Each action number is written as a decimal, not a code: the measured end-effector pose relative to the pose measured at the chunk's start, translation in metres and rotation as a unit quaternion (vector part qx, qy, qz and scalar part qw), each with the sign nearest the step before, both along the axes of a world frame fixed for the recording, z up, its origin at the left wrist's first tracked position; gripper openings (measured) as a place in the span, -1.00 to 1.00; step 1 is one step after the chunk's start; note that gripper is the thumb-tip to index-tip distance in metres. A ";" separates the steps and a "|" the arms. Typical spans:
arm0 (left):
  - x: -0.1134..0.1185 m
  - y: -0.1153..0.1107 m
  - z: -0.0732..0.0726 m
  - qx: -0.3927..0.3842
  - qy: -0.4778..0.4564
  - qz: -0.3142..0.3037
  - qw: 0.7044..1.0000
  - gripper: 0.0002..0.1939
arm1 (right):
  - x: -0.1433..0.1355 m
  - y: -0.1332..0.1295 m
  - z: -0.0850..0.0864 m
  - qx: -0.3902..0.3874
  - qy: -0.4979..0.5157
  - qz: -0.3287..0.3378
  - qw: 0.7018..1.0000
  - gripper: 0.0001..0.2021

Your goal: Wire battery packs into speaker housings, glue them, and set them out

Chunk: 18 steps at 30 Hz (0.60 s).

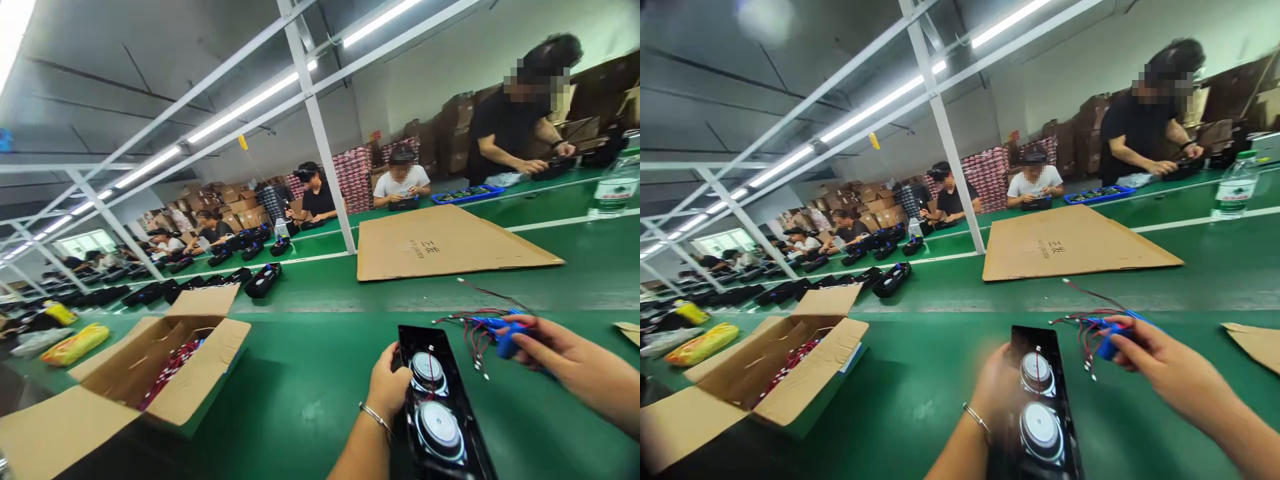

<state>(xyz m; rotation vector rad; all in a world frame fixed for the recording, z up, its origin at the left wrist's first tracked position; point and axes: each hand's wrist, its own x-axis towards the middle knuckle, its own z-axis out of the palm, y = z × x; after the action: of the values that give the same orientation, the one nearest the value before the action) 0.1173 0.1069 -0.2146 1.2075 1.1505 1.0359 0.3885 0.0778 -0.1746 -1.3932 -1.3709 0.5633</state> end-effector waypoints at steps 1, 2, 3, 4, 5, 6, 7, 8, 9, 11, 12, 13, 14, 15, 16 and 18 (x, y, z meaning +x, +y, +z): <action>0.000 -0.001 -0.004 0.002 -0.007 -0.002 1.000 -0.49 | -0.008 0.001 0.000 -0.032 0.019 0.032 0.999 -0.50; -0.001 -0.003 -0.006 0.004 -0.012 -0.003 1.000 -0.48 | -0.018 0.003 0.001 -0.056 0.036 0.061 0.996 -0.49; -0.002 -0.004 -0.008 0.009 -0.014 -0.004 1.000 -0.46 | -0.030 0.006 0.002 -0.066 0.043 0.082 0.994 -0.49; -0.003 -0.005 -0.009 0.019 -0.013 -0.005 1.000 -0.45 | -0.042 0.010 0.003 -0.061 0.039 0.093 0.993 -0.50; -0.004 -0.006 -0.009 0.031 -0.008 -0.008 0.999 -0.44 | -0.054 0.015 0.004 -0.049 0.025 0.100 0.993 -0.52; -0.005 -0.007 -0.008 0.044 -0.001 -0.013 0.999 -0.44 | -0.065 0.021 0.005 -0.033 0.001 0.104 0.994 -0.54; -0.005 -0.006 -0.007 0.054 0.007 -0.016 0.998 -0.45 | -0.074 0.027 0.005 -0.018 -0.031 0.108 0.994 -0.58; -0.006 -0.006 -0.006 0.062 0.015 -0.021 0.998 -0.46 | -0.082 0.034 0.005 -0.004 -0.063 0.110 0.992 -0.62; -0.006 -0.005 -0.005 0.066 0.021 -0.025 0.997 -0.47 | -0.087 0.041 0.004 0.005 -0.092 0.113 0.989 -0.65; -0.005 -0.002 -0.004 0.065 0.029 -0.031 0.997 -0.48 | -0.094 0.052 0.002 0.004 -0.131 0.127 0.983 -0.71; -0.004 -0.001 -0.005 0.063 0.032 -0.030 0.997 -0.48 | -0.096 0.056 0.000 0.000 -0.142 0.135 0.981 -0.72; -0.004 0.000 -0.006 0.061 0.035 -0.031 0.997 -0.48 | -0.097 0.058 -0.001 -0.002 -0.149 0.142 0.979 -0.73; -0.004 0.001 -0.007 0.059 0.039 -0.030 0.997 -0.48 | -0.098 0.059 -0.002 -0.005 -0.154 0.148 0.977 -0.73; -0.003 0.001 -0.008 0.056 0.041 -0.028 0.997 -0.47 | -0.099 0.060 -0.003 -0.007 -0.161 0.151 0.975 -0.74; -0.003 0.001 -0.009 0.054 0.042 -0.025 0.997 -0.47 | -0.100 0.060 -0.003 -0.009 -0.167 0.153 0.974 -0.74; -0.003 0.001 -0.010 0.049 0.041 -0.019 0.998 -0.46 | -0.101 0.060 -0.003 -0.011 -0.175 0.155 0.972 -0.73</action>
<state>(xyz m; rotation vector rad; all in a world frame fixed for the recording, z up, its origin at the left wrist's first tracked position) 0.1145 0.1075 -0.2242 1.3540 1.1470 1.0328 0.2874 0.1375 -0.1773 -1.3474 -1.8932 0.5531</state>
